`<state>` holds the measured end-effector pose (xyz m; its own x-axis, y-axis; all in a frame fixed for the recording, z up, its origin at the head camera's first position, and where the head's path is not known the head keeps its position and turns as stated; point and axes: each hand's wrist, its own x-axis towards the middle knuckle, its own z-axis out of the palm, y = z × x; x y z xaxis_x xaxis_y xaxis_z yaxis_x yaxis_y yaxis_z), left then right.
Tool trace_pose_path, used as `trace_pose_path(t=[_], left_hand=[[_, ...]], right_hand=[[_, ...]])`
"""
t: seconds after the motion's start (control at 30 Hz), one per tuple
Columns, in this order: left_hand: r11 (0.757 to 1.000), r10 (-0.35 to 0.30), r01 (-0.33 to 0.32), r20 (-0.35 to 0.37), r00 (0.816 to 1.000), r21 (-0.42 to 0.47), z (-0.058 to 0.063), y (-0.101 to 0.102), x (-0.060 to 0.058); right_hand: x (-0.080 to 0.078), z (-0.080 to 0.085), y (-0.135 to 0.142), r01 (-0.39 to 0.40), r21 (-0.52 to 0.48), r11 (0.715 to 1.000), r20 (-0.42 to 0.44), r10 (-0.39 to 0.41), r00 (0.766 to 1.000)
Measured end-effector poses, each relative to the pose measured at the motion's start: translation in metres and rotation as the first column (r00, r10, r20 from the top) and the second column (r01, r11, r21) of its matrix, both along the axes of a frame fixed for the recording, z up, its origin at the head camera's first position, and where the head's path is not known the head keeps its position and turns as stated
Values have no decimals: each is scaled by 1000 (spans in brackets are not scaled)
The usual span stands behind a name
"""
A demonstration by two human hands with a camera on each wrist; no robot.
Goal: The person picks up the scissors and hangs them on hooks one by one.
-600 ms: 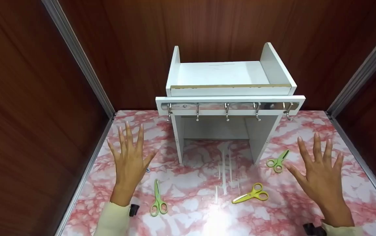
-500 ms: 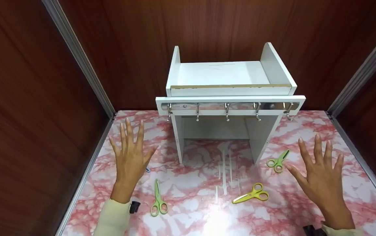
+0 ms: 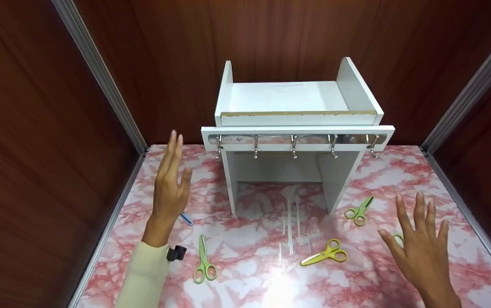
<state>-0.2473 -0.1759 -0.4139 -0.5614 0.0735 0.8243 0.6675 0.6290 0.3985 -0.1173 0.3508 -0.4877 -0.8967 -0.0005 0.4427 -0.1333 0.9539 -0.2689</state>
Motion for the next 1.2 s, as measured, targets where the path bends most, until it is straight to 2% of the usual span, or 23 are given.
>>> trace_pose_path(t=[0.1,0.17,0.43,0.57,0.73,0.9,1.07,1.2], left_hand=[[992,-112,114,-35,993,54,8,3,-4],[984,-160,164,-60,985,66,14,5,-6],[959,-271,278,-123,955,49,37,18,-12],[945,-317,326,-157,935,33,44,25,-17],[936,-344,351,-170,924,14,47,31,-23],[937,-342,349,-181,922,6,46,34,-30],[937,-343,349,-188,920,-1,46,37,-36],[940,-337,341,-192,922,-11,46,38,-39]], right_hand=[[8,-5,-1,-13,-65,998,-5,13,1000],[13,-8,-1,-15,-106,994,-2,15,1000],[29,-24,1,27,-196,980,38,-20,999],[36,-33,3,63,-246,967,58,-50,997],[45,-42,10,123,-282,951,104,-98,990],[52,-50,23,201,-293,935,171,-155,973],[56,-57,36,286,-286,914,247,-218,944],[56,-64,46,340,-260,904,333,-246,910]])
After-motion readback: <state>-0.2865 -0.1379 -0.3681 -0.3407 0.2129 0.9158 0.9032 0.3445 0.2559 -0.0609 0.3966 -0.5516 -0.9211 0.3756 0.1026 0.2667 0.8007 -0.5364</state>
